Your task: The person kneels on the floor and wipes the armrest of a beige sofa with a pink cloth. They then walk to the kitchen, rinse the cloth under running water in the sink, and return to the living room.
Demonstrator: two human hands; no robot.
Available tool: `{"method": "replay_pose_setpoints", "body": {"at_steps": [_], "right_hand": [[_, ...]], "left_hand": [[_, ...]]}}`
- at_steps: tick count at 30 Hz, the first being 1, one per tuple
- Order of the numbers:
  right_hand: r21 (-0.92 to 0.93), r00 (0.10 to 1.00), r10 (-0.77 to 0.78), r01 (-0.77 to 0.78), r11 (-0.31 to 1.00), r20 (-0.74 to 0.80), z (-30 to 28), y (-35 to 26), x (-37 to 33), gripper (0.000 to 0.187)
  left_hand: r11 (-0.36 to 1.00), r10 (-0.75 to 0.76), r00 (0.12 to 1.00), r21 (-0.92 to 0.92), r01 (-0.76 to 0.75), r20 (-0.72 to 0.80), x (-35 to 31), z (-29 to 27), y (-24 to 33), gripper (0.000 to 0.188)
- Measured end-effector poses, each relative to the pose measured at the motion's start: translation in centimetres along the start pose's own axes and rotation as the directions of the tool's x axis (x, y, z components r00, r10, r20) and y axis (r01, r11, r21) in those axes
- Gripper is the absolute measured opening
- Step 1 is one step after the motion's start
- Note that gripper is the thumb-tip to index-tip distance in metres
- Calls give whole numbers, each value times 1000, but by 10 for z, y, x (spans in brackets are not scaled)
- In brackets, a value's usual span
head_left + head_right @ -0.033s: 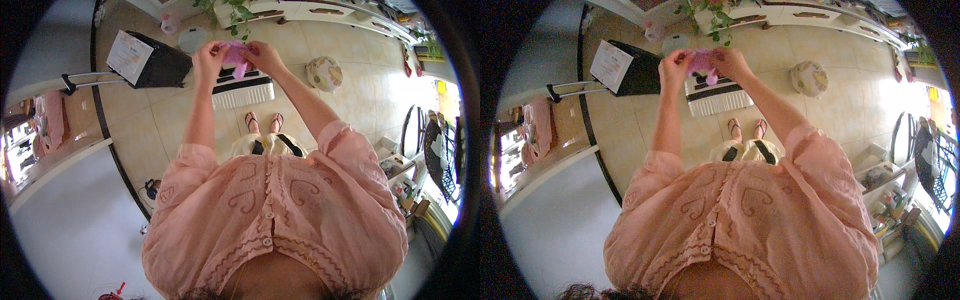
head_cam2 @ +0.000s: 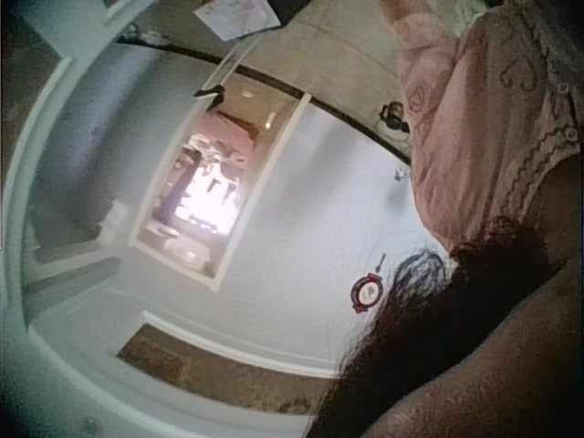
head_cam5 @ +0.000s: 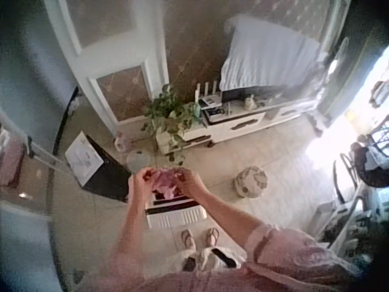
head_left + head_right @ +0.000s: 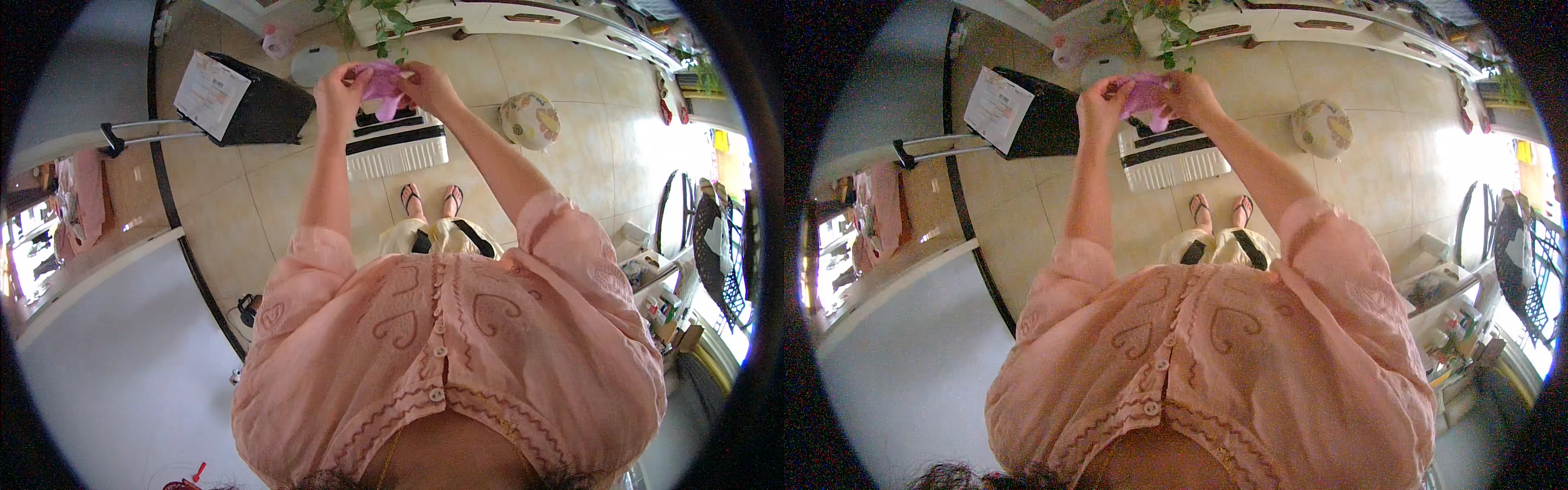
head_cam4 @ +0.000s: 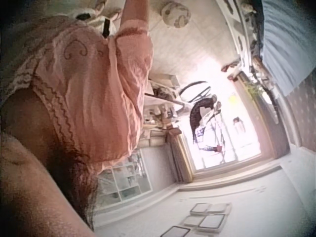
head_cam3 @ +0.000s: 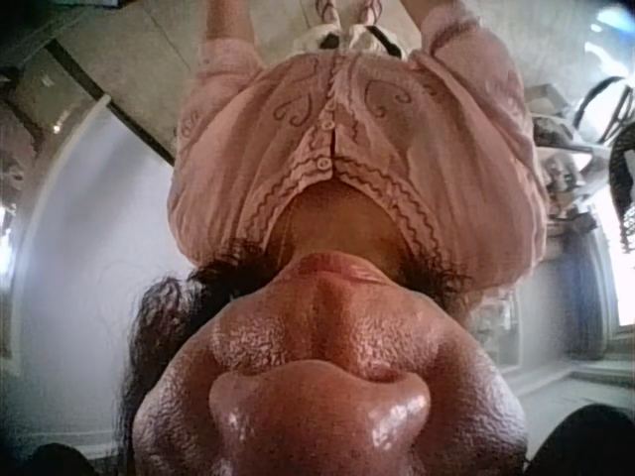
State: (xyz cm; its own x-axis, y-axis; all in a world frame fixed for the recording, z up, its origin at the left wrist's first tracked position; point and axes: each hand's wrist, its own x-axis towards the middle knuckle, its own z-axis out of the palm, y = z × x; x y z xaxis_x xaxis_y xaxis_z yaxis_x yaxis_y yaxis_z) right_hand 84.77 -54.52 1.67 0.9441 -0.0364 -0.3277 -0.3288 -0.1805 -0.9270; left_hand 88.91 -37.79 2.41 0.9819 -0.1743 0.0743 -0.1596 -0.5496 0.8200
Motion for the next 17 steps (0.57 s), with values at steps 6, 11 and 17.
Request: {"method": "replay_pose_setpoints", "body": {"at_steps": [6, 11, 17], "right_hand": [[-98, 996, -63, 56, 994, -65, -20, 34, 2, 27], [-187, 872, -298, 242, 952, -389, -102, -1, -73, 16], [-239, 325, -729, 798, 554, -602, -200, -95, -251, 23]], "left_hand": [[988, -5, 997, 153, -6, 74, 15, 24, -61, 36], [993, 115, 988, -42, -111, 100, 10, 11, -1, 20], [591, 710, 620, -196, -783, -334, -5, -52, 195, 12]]}}
